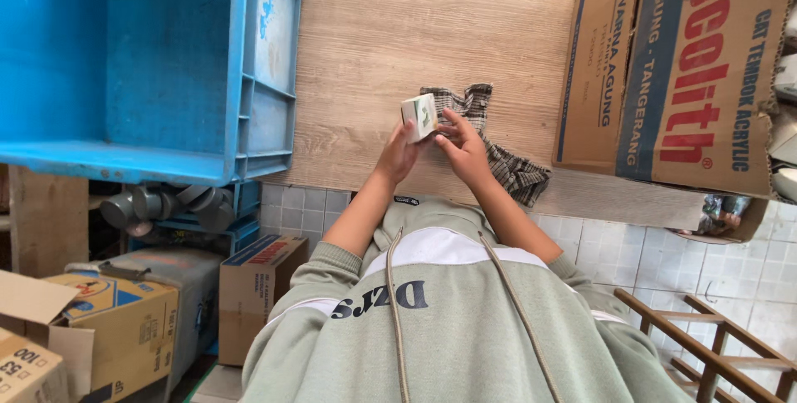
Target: The person takes a boxed item from a large carton, wipes it with a cloth on a wooden table, and places it into a blue plastic crate, repeating the process for other boxes.
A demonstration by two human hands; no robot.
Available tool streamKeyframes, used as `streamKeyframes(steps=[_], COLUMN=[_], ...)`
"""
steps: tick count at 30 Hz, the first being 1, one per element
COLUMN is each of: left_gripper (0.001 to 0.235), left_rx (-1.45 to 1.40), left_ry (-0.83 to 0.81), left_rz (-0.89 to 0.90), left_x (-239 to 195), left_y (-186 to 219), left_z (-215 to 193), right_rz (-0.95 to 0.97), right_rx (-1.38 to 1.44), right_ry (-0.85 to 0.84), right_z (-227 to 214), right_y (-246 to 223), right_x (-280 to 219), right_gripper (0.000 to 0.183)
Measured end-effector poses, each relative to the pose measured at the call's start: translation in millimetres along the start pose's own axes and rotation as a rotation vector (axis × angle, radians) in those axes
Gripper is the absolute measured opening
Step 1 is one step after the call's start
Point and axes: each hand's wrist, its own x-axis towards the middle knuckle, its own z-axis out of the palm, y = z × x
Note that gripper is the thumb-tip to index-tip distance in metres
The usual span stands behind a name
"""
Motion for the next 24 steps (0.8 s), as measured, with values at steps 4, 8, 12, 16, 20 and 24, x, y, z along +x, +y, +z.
streamKeyframes(steps=[4, 8, 12, 16, 20, 24], left_gripper=[0.058, 0.074, 0.114, 0.083, 0.064, 0.053], left_rx=[-0.251, 0.193, 0.538, 0.496, 0.668, 0.81], left_ry=[-0.061, 0.033, 0.075, 0.066, 0.007, -0.005], left_rz=[-0.062, 0.197, 0.471, 0.537, 0.48, 0.513], left_x=[-12.2, -12.1, -13.6, -27.0, -58.4, -74.4], left_y=[2.8, 14.1, 32.8, 85.0, 177.5, 260.9], left_z=[-0.8, -2.0, -11.8, -6.0, -5.9, -22.0], right_rz=[-0.16, -0.113, -0.131, -0.236, -0.059, 0.163], right_rx=[-0.197, 0.012, 0.3, 0.246, 0.566, 0.756], right_ry=[0.009, -0.075, -0.01, 0.104, 0.11, -0.075], right_z=[6.6, 16.7, 27.1, 39.3, 71.4, 109.7], right_y=[1.5, -24.3, -30.0, -76.1, -121.7, -143.9], right_x=[-12.3, -10.2, 6.8, 23.6, 44.4, 74.6], right_gripper=[0.045, 0.055, 0.04, 0.031, 0.047, 0.038])
